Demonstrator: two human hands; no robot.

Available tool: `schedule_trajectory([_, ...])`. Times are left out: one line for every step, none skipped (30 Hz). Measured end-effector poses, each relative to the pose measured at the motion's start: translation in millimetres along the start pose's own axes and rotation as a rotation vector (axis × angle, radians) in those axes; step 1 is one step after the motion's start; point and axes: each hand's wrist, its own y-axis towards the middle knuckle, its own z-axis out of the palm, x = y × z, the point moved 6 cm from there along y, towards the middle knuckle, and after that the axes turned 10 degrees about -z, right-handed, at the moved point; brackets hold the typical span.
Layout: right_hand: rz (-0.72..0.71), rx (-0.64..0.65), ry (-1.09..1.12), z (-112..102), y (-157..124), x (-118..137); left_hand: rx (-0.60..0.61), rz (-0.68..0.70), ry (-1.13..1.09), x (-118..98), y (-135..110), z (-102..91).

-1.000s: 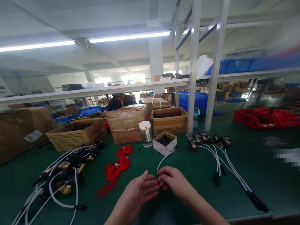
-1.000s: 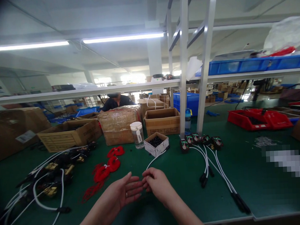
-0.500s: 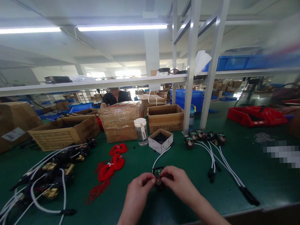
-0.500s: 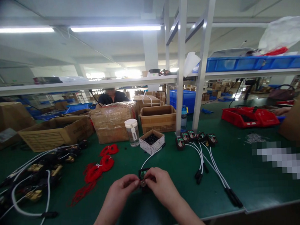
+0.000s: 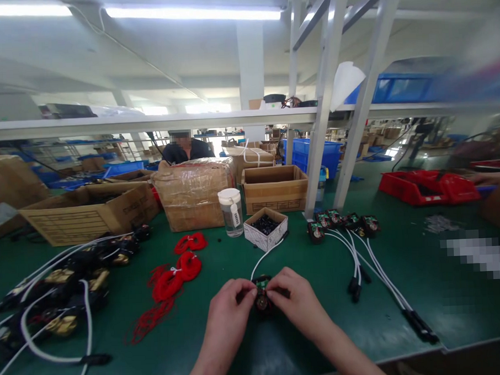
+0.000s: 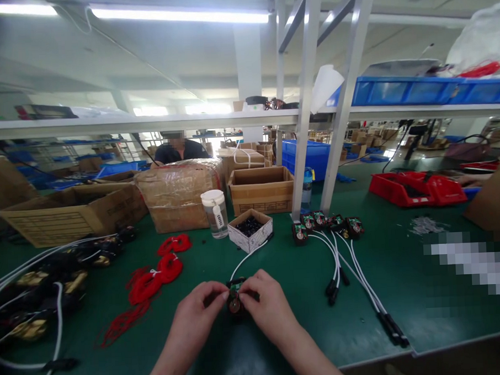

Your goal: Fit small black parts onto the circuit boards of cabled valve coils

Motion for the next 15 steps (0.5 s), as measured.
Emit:
schedule_trajectory([-0.004, 0.0, 0.0, 0.7, 0.7, 0.1, -0.007, 0.01, 0.01, -0.3, 0.9, -0.7])
schedule_trajectory([-0.009, -0.001, 0.0, 1.3, 1.4, 0.1, -0.011, 0.019, 0.021, -0.6, 1.8, -1.2])
schedule_trajectory([-0.013, -0.003, 0.002, 1.8, 2.0, -0.1, -0.01, 0.027, 0.031, -0.6, 2.9, -1.4])
schedule_trajectory([-0.016, -0.005, 0.004, 2.4, 2.5, -0.3, -0.009, 0.033, 0.041, -0.5, 4.2, -1.5])
schedule_trajectory([-0.018, -0.008, 0.009, 3.0, 3.0, -0.7, -0.005, 0.04, 0.049, -0.5, 5.5, -1.6])
schedule_trajectory([-0.018, -0.013, 0.012, 3.4, 3.3, -1.1, -0.002, 0.049, 0.056, -0.7, 6.8, -1.9])
schedule_trajectory([-0.015, -0.018, 0.016, 3.9, 3.4, -1.4, 0.0, 0.061, 0.062, -1.2, 7.9, -2.3])
schedule_trajectory([-0.012, -0.022, 0.018, 4.4, 3.4, -1.5, 0.002, 0.07, 0.066, -1.7, 8.7, -3.0])
schedule_trajectory([-0.009, -0.024, 0.018, 5.0, 3.2, -1.1, 0.006, 0.075, 0.07, -2.1, 9.0, -3.8])
schedule_trajectory([-0.005, -0.024, 0.017, 5.5, 2.7, -0.4, 0.011, 0.073, 0.075, -2.3, 8.8, -4.7])
schedule_trajectory([-0.001, -0.022, 0.017, 6.1, 1.9, 0.5, 0.021, 0.066, 0.078, -2.3, 8.0, -5.5])
schedule_trajectory([0.003, -0.02, 0.018, 6.5, 0.7, 1.8, 0.036, 0.057, 0.081, -2.2, 6.6, -6.0])
schedule_trajectory([0.005, -0.017, 0.021, 6.9, -0.7, 3.3, 0.057, 0.048, 0.083, -2.1, 4.7, -6.0])
schedule_trajectory([0.004, -0.015, 0.023, 7.2, -2.3, 4.8, 0.08, 0.043, 0.084, -2.2, 2.5, -5.7])
schedule_trajectory([0.003, -0.013, 0.025, 7.4, -3.9, 6.2, 0.105, 0.041, 0.086, -2.5, 0.4, -5.1])
